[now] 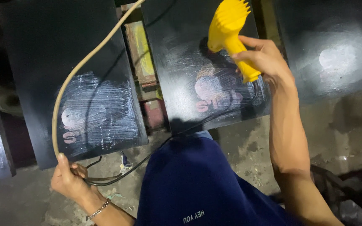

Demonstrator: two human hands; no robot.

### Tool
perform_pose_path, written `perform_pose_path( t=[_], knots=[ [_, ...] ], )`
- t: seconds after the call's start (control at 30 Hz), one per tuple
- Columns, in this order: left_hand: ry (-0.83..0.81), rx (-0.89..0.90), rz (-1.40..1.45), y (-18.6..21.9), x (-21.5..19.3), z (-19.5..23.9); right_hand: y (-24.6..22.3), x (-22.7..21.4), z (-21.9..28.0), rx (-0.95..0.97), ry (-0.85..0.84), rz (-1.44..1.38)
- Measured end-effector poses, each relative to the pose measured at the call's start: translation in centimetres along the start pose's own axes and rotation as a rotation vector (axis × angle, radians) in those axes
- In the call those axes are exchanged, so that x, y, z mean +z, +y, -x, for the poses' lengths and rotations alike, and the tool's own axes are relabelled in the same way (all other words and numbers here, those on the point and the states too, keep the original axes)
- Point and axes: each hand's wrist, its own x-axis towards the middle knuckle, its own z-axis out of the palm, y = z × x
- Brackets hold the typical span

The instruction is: Drying adhesive or ink on screen-printed boards using a handheld heat gun.

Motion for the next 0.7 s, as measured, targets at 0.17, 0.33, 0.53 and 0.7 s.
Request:
perform_pose_path(
  t=[0.17, 0.33, 0.53, 0.7],
  knots=[
    [0.001, 0.016, 0.026, -0.5, -0.5, -0.1, 0.1, -1.2, -0.1, 0.044, 0.140, 0.052],
    [0.001, -0.012, 0.006, -0.7, -0.5, -0.2, 0.7, -1.8, 0.7, 0.074, 0.145, 0.027],
    [-0.025, 0.012, -0.010, -0.3, 0.1, -0.3, -0.2, -1.0, 2.4, 0.122, 0.106, -0.036],
    [-0.024, 0.016, -0.010, -0.4, 0.0, -0.5, 0.6, -1.5, 2.5, 0.148, 0.116, 0.033]
  ],
)
